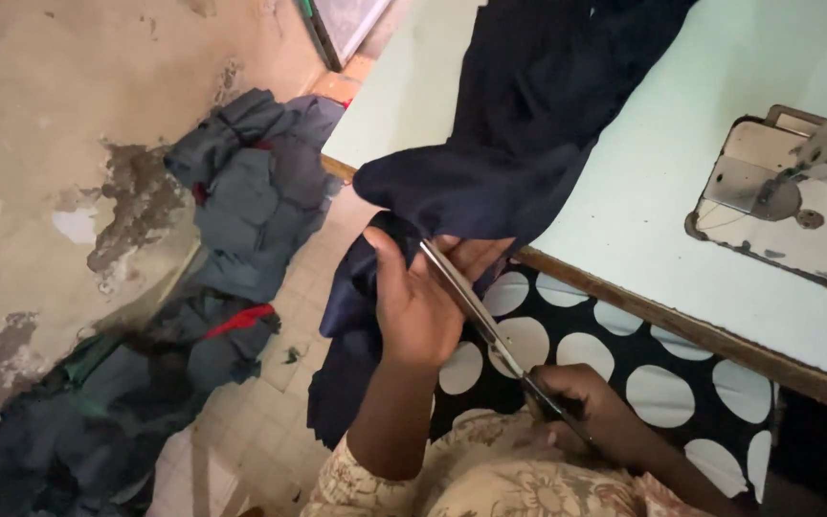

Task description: Cutting and trimming dark blue fabric pieces using large fabric scissors on a work table next to a sewing machine.

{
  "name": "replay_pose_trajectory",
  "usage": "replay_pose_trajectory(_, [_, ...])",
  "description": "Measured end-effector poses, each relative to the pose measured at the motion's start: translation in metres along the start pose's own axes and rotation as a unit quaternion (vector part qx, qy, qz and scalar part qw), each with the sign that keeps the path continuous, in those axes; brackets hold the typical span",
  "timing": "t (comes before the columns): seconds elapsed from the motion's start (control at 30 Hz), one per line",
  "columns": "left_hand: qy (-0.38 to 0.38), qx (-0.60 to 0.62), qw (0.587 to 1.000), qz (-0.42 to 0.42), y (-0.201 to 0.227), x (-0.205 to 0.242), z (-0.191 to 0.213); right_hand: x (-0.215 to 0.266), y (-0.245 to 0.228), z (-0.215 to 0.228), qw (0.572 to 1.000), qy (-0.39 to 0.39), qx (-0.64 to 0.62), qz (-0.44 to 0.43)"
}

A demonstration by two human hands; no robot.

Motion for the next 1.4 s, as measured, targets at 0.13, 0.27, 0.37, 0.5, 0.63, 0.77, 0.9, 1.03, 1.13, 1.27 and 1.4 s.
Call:
replay_pose_trajectory(0.13, [-0.063, 0.000, 0.998, 0.026, -0.005, -0.002, -0.006, 0.000, -0.012, 0.000, 0.999, 0.001, 0.024, 0.034])
replay_pose_trajectory(0.27, [-0.072, -0.013, 0.997, 0.031, -0.001, -0.004, -0.006, -0.001, -0.018, 0.004, 0.994, 0.018, 0.104, 0.040])
replay_pose_trajectory(0.37, [-0.085, -0.035, 0.995, 0.024, 0.001, -0.007, -0.006, 0.004, 0.000, 0.013, 0.982, 0.057, 0.171, -0.059])
replay_pose_trajectory(0.5, [-0.092, -0.055, 0.994, 0.032, -0.002, -0.009, 0.000, 0.003, -0.010, 0.015, 0.946, 0.109, 0.300, -0.058])
replay_pose_trajectory(0.63, [-0.112, -0.036, 0.993, 0.022, -0.005, -0.010, -0.004, 0.001, -0.005, 0.018, 0.959, 0.113, 0.253, -0.063])
replay_pose_trajectory(0.77, [-0.143, 0.054, 0.987, -0.050, -0.004, -0.006, -0.008, -0.001, 0.002, 0.012, 0.994, 0.040, 0.103, -0.001])
replay_pose_trajectory(0.9, [-0.143, 0.067, 0.981, -0.117, 0.000, -0.008, -0.016, -0.003, 0.000, 0.003, 0.999, 0.016, -0.008, -0.034])
replay_pose_trajectory(1.03, [-0.141, 0.052, 0.979, -0.136, 0.003, -0.008, -0.013, -0.007, -0.001, 0.000, 0.998, -0.015, -0.051, -0.014])
replay_pose_trajectory(1.13, [-0.108, 0.072, 0.985, -0.116, 0.000, -0.007, -0.004, -0.010, -0.003, 0.006, 1.000, 0.015, 0.005, -0.023])
replay_pose_trajectory(1.27, [-0.108, 0.062, 0.988, -0.091, -0.007, -0.006, -0.004, -0.011, -0.007, 0.012, 0.997, 0.046, 0.068, 0.014])
replay_pose_trajectory(1.4, [-0.102, 0.061, 0.988, -0.095, -0.005, -0.008, -0.004, -0.011, -0.005, 0.011, 0.997, 0.068, 0.046, -0.003])
Point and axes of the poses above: each hand's wrist, its own x-axis away from the middle knuckle, its own z-axis out of the back of the hand, y = z × x, the point moved 8 cm from there along -x, towards the middle knuckle, and after that the axes turned 6 degrees about -y, right-handed, at the moved point
